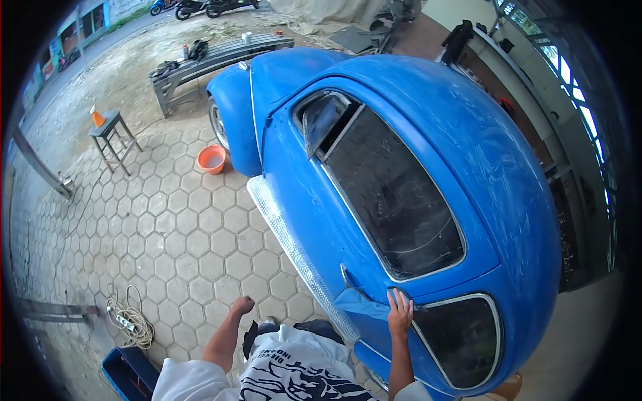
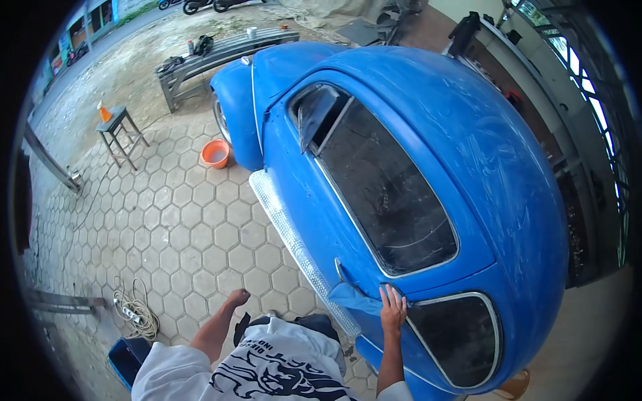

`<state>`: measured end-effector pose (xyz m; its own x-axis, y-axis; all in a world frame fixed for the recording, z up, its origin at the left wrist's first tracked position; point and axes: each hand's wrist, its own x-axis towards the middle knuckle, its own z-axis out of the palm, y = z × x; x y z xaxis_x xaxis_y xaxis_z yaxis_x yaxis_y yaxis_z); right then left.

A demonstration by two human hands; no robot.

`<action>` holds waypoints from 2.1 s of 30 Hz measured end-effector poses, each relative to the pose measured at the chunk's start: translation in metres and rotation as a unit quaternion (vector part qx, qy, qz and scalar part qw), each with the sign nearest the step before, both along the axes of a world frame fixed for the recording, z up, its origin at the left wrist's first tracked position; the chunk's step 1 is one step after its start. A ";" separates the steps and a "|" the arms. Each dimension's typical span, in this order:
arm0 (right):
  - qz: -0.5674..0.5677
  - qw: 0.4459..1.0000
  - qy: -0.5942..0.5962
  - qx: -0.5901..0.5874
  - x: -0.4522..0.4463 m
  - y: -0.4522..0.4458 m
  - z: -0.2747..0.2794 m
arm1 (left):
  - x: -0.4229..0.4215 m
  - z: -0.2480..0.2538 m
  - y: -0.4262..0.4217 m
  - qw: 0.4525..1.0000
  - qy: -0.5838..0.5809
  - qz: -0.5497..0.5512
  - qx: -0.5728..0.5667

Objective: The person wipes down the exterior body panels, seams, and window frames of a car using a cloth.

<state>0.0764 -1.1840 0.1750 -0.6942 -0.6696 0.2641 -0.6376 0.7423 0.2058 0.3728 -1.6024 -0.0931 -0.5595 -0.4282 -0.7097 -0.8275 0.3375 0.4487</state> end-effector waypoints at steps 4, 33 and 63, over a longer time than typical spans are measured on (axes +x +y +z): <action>0.080 0.993 -0.061 0.054 0.000 -0.007 -0.039 | -0.039 0.038 0.002 0.996 0.062 0.060 -0.010; 0.159 0.964 -0.211 0.024 0.004 0.050 -0.084 | 0.083 0.054 0.141 0.973 -0.115 0.189 0.069; -0.287 0.830 0.252 -0.407 -0.045 -0.068 0.082 | -0.059 -0.015 -0.095 0.964 -0.067 -0.245 0.074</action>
<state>0.0312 -1.2515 0.2574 -0.5008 0.2752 0.8207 -0.1170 0.9179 -0.3792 0.3140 -1.6979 -0.1078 -0.5677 -0.0250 -0.8229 -0.6394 0.6429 0.4216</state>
